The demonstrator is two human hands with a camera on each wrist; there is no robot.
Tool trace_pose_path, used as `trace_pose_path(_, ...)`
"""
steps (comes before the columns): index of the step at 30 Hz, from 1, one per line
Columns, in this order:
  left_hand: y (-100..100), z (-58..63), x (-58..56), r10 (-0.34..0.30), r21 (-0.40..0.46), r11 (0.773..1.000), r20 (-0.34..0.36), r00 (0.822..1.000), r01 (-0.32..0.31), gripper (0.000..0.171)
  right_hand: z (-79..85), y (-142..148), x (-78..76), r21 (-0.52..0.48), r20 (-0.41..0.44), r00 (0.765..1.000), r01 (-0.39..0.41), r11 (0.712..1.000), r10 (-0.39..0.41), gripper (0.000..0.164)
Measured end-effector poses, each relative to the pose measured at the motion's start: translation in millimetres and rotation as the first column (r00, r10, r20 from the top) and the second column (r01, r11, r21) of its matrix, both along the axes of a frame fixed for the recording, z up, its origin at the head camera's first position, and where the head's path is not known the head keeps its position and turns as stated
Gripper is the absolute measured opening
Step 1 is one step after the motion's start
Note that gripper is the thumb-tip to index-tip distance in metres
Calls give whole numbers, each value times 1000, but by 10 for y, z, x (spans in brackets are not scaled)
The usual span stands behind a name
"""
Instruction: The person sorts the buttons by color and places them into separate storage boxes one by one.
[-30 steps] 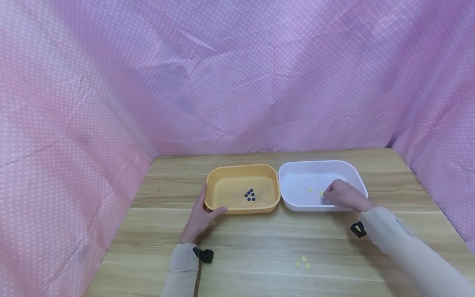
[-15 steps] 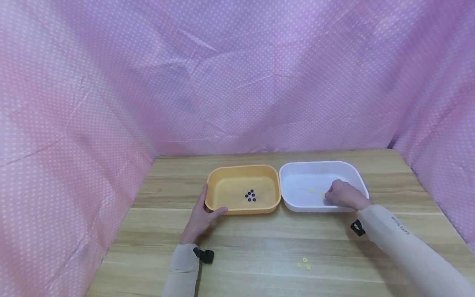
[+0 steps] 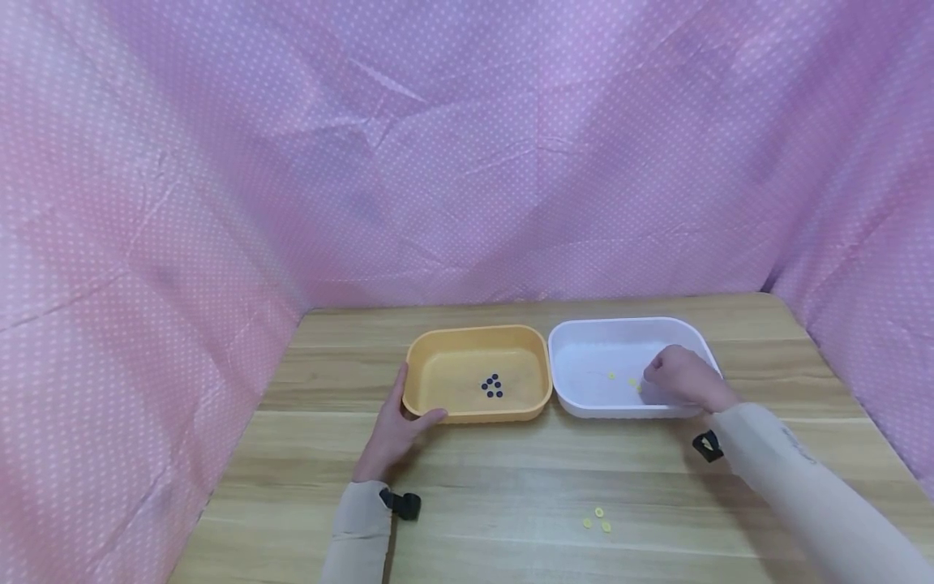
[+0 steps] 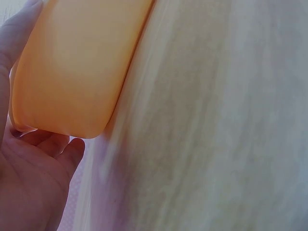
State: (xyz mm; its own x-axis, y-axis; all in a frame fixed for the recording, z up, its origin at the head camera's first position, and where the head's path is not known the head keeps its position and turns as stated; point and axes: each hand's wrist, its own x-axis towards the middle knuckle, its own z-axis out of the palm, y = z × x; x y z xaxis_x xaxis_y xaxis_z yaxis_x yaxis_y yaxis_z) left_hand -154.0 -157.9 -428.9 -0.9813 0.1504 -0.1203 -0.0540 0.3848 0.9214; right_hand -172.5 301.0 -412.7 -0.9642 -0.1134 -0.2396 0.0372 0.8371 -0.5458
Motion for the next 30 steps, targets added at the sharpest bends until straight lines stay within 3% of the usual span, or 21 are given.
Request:
trace_pose_path(6,9,3,-5,16,-3,1000,12,1000,-16,110,223,-59,124,-34,-155,988,-3,999,-3,24)
trace_pose_path(13,-82,-337,-121,56,-17,998,-13,998,-56,112,408,-343,493,-60,-193,981,-43,997,31,18)
trace_pose_path(15,-66,-291,-107,54,-18,998,4,999,-54,112,405,-444,628,-48,-206,977,-61,997,50,15)
trace_pose_path(18,-30,-166,-63,45,-17,999,20,999,-44,111,344,-610,839,-18,-215,973,-84,996,78,9)
trace_pose_path(23,14,-11,9,27,-27,999,13,1000,-26,110,85,-838,1142,51,-197,962,-185,981,192,7)
trace_pose_path(30,20,-1,15,18,-26,999,-3,1000,-18,109,-178,-926,1284,32,-132,949,-284,958,285,18)
